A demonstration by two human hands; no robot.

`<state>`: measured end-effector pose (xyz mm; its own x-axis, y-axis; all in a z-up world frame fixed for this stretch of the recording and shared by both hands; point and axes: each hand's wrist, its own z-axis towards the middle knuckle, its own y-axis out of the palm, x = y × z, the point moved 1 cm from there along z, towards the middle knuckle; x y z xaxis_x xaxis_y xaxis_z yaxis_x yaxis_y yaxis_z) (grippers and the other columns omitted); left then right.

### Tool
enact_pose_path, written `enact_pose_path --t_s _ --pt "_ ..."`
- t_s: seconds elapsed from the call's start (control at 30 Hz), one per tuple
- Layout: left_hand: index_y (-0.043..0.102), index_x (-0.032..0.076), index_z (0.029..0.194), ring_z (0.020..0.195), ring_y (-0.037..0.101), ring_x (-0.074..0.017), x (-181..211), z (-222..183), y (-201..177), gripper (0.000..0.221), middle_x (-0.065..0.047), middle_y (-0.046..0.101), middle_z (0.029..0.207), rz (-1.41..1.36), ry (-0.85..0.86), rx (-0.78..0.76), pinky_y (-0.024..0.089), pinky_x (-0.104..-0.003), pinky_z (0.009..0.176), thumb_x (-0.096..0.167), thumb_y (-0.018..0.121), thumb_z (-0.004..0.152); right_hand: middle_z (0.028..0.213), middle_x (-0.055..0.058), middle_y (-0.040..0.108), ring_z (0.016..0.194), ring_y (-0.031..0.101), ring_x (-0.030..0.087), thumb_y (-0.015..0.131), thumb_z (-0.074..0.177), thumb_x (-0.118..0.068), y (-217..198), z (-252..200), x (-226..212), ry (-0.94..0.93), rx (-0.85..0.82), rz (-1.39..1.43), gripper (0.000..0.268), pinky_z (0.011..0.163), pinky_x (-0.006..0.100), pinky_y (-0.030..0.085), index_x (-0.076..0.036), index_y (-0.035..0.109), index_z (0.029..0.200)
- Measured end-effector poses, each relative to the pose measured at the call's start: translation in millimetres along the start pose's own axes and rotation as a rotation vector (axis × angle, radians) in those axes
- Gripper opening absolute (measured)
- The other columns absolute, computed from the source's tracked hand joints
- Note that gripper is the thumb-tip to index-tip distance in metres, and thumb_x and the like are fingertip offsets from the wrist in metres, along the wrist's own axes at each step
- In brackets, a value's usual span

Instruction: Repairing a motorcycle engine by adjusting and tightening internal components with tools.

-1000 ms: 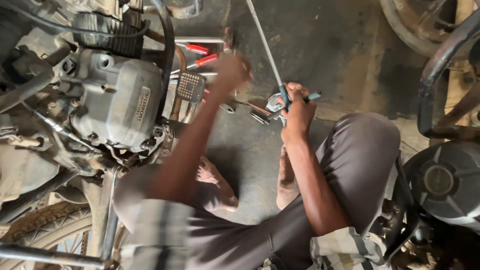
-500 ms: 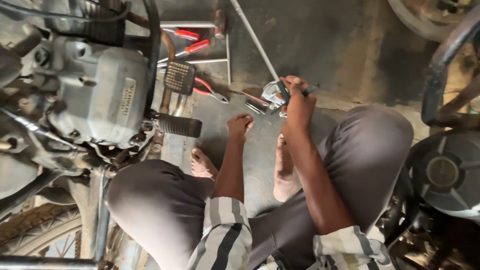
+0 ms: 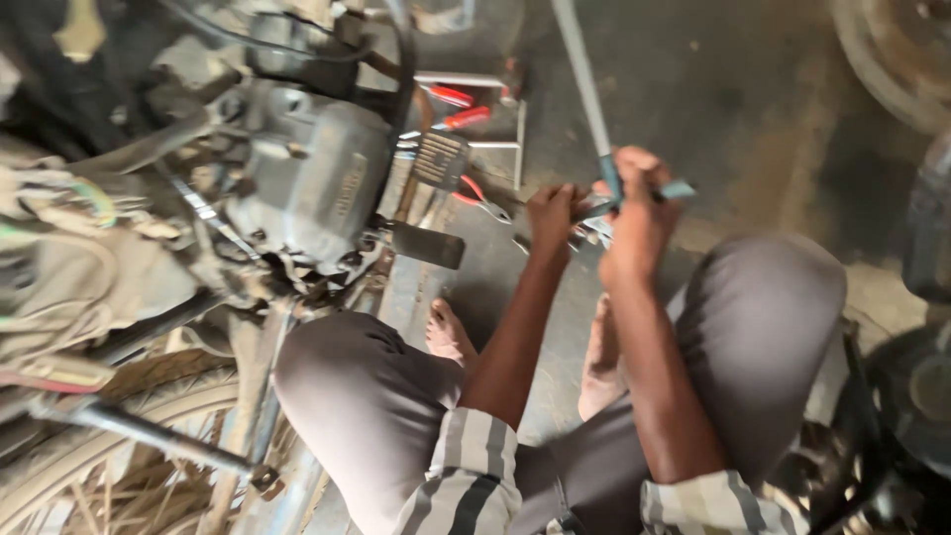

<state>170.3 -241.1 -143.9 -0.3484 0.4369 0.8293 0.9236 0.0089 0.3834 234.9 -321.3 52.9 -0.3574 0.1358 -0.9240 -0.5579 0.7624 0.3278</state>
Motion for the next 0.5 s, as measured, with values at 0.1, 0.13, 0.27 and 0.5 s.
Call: enact_pose_path --t_s 0.1,0.13,0.27,0.5 --pt "0.067 0.001 0.098 0.075 0.071 -0.0160 99.5 -33.2 36.9 0.019 -0.008 0.074 0.088 -0.010 0.052 -0.009 0.047 -0.027 0.057 0.019 0.059 0.099 0.114 0.006 0.073 0.081 0.072 0.010 0.062 0.106 -0.035 6.1 -17.4 -52.9 -0.148 -0.072 -0.032 0.030 0.055 0.021 0.045 -0.008 0.067 0.119" --pt "0.067 0.001 0.098 0.075 0.071 -0.0160 126.9 -42.1 38.5 0.019 -0.008 0.074 0.088 -0.010 0.067 0.003 0.047 -0.027 0.057 0.019 0.059 0.099 0.114 0.006 0.073 0.081 0.072 0.010 0.062 0.106 -0.035 6.0 -21.5 -65.5 -0.146 -0.089 -0.023 0.030 0.055 0.021 0.045 -0.008 0.067 0.119" --pt "0.069 0.000 0.099 0.080 0.068 -0.0169 210.7 -70.4 26.5 0.017 -0.009 0.071 0.091 -0.227 0.568 0.149 0.055 -0.028 0.072 0.013 0.059 0.102 0.109 0.014 0.076 0.071 0.059 0.009 0.060 0.108 -0.040 -1.6 -31.5 -91.3 -0.124 -0.350 0.097 0.039 0.054 0.020 0.039 -0.009 0.058 0.132" --pt "0.061 -0.002 0.096 0.070 0.058 -0.0162 204.4 -32.1 -102.1 0.007 -0.007 0.063 0.083 -0.486 0.737 0.948 0.049 -0.031 0.063 -0.001 0.055 0.095 0.096 0.016 0.073 0.072 0.052 0.008 0.059 0.113 -0.027 -9.3 -45.4 -84.9 -0.182 -0.508 -0.152 0.030 0.065 0.023 0.042 -0.003 0.058 0.131"
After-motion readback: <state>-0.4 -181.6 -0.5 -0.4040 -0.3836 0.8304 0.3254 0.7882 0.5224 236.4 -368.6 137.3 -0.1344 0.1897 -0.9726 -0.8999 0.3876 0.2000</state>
